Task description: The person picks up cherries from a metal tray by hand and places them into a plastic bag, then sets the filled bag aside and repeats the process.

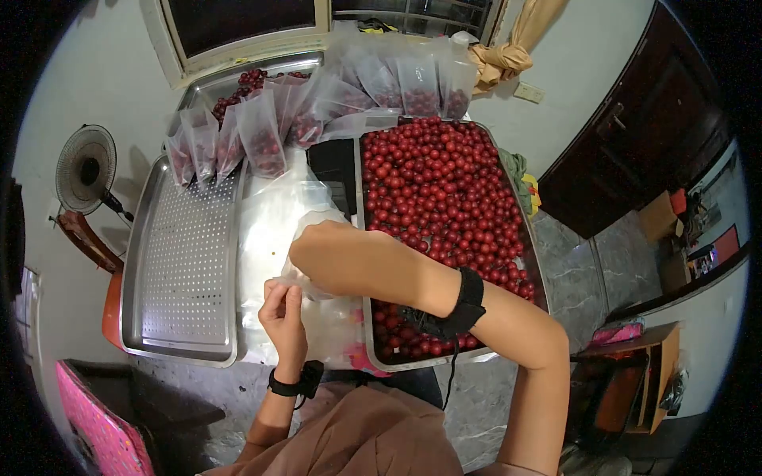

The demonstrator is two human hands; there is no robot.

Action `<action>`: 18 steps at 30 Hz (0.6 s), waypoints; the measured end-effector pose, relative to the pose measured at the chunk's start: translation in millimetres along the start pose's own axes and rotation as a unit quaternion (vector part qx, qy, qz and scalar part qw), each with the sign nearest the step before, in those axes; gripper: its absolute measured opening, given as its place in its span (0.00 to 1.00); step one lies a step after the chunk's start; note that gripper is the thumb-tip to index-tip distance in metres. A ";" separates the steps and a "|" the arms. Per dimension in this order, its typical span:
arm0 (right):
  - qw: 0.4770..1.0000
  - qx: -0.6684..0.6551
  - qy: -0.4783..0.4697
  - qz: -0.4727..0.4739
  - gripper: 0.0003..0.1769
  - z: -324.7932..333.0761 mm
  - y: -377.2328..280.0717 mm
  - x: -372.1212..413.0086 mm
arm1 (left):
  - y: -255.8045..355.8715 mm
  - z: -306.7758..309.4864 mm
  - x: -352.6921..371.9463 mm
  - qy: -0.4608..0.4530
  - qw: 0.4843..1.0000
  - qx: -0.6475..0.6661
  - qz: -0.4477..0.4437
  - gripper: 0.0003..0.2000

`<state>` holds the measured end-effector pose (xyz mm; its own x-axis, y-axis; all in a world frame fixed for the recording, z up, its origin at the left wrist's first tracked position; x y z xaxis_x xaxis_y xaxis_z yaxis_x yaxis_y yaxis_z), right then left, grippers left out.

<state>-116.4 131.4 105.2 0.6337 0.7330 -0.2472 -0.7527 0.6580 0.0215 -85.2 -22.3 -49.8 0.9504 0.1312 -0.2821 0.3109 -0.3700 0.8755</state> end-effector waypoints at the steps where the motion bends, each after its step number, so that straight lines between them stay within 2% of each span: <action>1: 0.999 -0.009 -0.045 -0.022 0.06 -9.4 3.5 -1.8 | 0.4 0.3 0.6 -0.012 0.999 -0.027 -0.020 0.06; 2: 0.995 -0.018 -0.089 -0.043 0.08 -16.2 5.8 -4.3 | 2.1 -0.4 0.9 -0.011 0.999 -0.027 -0.020 0.06; 3: 0.995 -0.018 -0.090 -0.042 0.08 -18.4 6.0 -8.7 | 5.1 -2.6 0.7 -0.004 1.000 -0.020 -0.007 0.03; 5: 0.967 -0.051 -0.225 -0.105 0.09 -27.9 7.7 -15.6 | 9.0 -4.6 0.8 0.002 1.000 -0.013 0.006 0.01; 7: 0.967 -0.048 -0.227 -0.104 0.10 -37.3 6.7 -19.1 | 9.7 -4.8 0.8 0.013 0.999 0.021 0.036 0.01; 12: 0.975 -0.050 -0.195 -0.099 0.11 -43.4 6.5 -22.0 | 4.9 -0.4 1.6 0.026 0.998 0.031 0.041 0.01; 18: 0.955 -0.042 -0.290 -0.043 0.10 -34.5 14.9 -17.5 | 4.6 -4.1 1.0 0.021 0.998 0.050 0.030 0.01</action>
<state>-144.8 122.4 76.4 0.6678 0.6654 0.3336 -0.6895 0.7218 -0.0595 -82.8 -20.1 -44.4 0.9668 0.1431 -0.2116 0.2545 -0.4678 0.8464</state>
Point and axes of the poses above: each hand's wrist, its own x-axis away from the middle knuckle, its own z-axis out of the back of the hand, y = z × x, the point moved 2 cm from there along -x, towards the middle knuckle, and after that the axes turned 10 degrees about x, right-handed, at the moved point
